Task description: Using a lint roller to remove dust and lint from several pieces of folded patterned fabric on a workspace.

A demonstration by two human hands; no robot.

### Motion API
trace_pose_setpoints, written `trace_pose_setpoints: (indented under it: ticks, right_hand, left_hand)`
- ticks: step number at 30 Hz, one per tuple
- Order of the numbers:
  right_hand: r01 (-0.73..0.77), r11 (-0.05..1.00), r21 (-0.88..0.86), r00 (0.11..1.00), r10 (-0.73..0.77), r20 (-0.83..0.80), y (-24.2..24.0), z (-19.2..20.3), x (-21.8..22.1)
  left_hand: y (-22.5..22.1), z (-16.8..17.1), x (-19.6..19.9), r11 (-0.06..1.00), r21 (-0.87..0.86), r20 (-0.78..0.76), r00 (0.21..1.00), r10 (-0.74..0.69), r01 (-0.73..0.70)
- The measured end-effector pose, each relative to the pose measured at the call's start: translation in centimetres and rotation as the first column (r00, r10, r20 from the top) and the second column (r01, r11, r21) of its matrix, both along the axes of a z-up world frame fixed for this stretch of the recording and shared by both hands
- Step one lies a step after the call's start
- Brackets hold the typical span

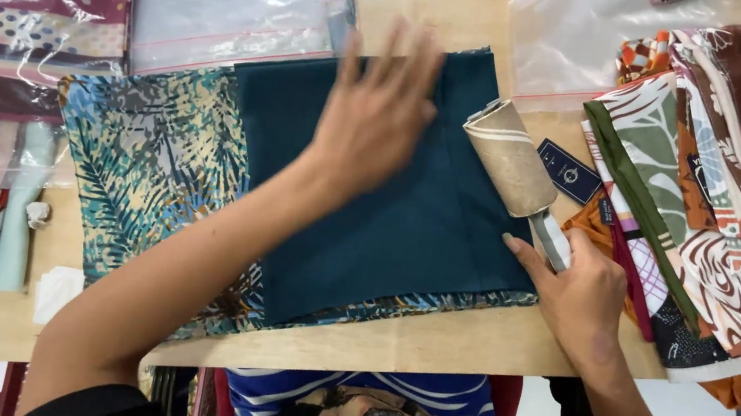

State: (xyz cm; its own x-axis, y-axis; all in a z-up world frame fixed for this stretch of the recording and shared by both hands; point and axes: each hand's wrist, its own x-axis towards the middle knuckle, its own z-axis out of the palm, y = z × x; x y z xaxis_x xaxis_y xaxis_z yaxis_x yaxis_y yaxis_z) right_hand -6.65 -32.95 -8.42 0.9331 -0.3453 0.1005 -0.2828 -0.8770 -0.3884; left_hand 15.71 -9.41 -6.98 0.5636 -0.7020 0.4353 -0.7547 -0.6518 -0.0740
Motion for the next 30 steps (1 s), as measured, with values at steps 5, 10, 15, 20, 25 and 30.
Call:
trace_pose_setpoints:
  ticks: [5,10,15,20,25,30]
  right_hand:
    - [-0.004,1.000,0.009,1.000,0.004,-0.002,0.2,0.4,0.1]
    - [0.004,1.000,-0.007,1.000,-0.004,0.001,0.1,0.2,-0.1]
    - [0.045,0.999,0.027,0.997,-0.043,-0.061,0.2,0.4,0.2]
    - [0.012,1.000,-0.010,1.000,-0.012,-0.008,0.0,0.0,0.1]
    - [0.032,0.999,0.030,0.999,-0.031,-0.029,0.5,0.7,0.1]
    - [0.054,0.998,0.045,0.997,-0.052,-0.048,0.8,0.9,0.1]
  left_hand:
    - [0.3,-3.3,0.9,0.985,0.079,-0.190,0.972,-0.138,0.155]
    - [0.4,-5.6,6.7,0.934,0.003,0.089,0.931,0.355,-0.357]
    - [-1.6,0.8,0.8,1.000,0.006,-0.106,0.994,-0.026,0.026]
    - [-1.0,-2.7,2.5,0.983,0.114,-0.259,0.959,-0.113,0.146]
    - [-1.1,-4.9,7.8,0.918,0.133,-0.160,0.906,0.392,-0.374]
    - [-2.3,2.1,0.6,0.999,-0.033,0.037,0.999,0.011,-0.010]
